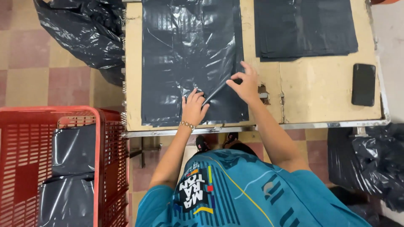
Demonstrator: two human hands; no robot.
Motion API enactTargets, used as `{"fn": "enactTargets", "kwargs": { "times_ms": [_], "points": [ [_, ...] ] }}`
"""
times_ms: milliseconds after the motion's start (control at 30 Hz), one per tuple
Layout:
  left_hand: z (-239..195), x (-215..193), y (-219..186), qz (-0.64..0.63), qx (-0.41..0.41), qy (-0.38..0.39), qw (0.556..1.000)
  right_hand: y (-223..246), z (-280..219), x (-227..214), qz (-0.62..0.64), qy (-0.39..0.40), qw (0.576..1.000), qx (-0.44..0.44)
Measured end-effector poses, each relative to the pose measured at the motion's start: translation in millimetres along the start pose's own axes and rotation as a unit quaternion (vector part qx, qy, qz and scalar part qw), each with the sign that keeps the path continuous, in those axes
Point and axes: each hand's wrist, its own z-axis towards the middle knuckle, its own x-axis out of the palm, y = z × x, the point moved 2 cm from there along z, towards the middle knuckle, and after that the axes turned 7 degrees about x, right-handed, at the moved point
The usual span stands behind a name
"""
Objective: Folding black plastic bags and placing them into a red plastic basket at a packaging station.
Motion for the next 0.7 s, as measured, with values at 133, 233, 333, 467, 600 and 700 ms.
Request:
{"fn": "enactTargets", "kwargs": {
  "times_ms": [133,233,333,467,600,700],
  "points": [
    [-1,-15,-5,-0.043,-0.005,0.001,0.999,-18,2,18,-0.016,0.066,0.997,-0.019],
    [-6,-27,-10,-0.036,0.013,0.029,0.999,-46,0,25,-0.005,0.057,0.996,0.069],
    [-13,-27,-7,0.008,0.037,0.039,0.999,-38,-19,14,-0.068,0.034,0.990,0.123],
    [-18,-21,2,0.035,0.067,0.015,0.997,-24,-21,12,-0.152,-0.011,0.972,0.181],
    [-20,-27,21,0.047,0.045,-0.033,0.997,-26,-13,21,-0.137,0.030,0.956,0.257],
    [-24,-42,71,0.140,-0.111,-0.151,0.972,-42,1,33,-0.115,0.002,0.969,0.219]
  ]
}}
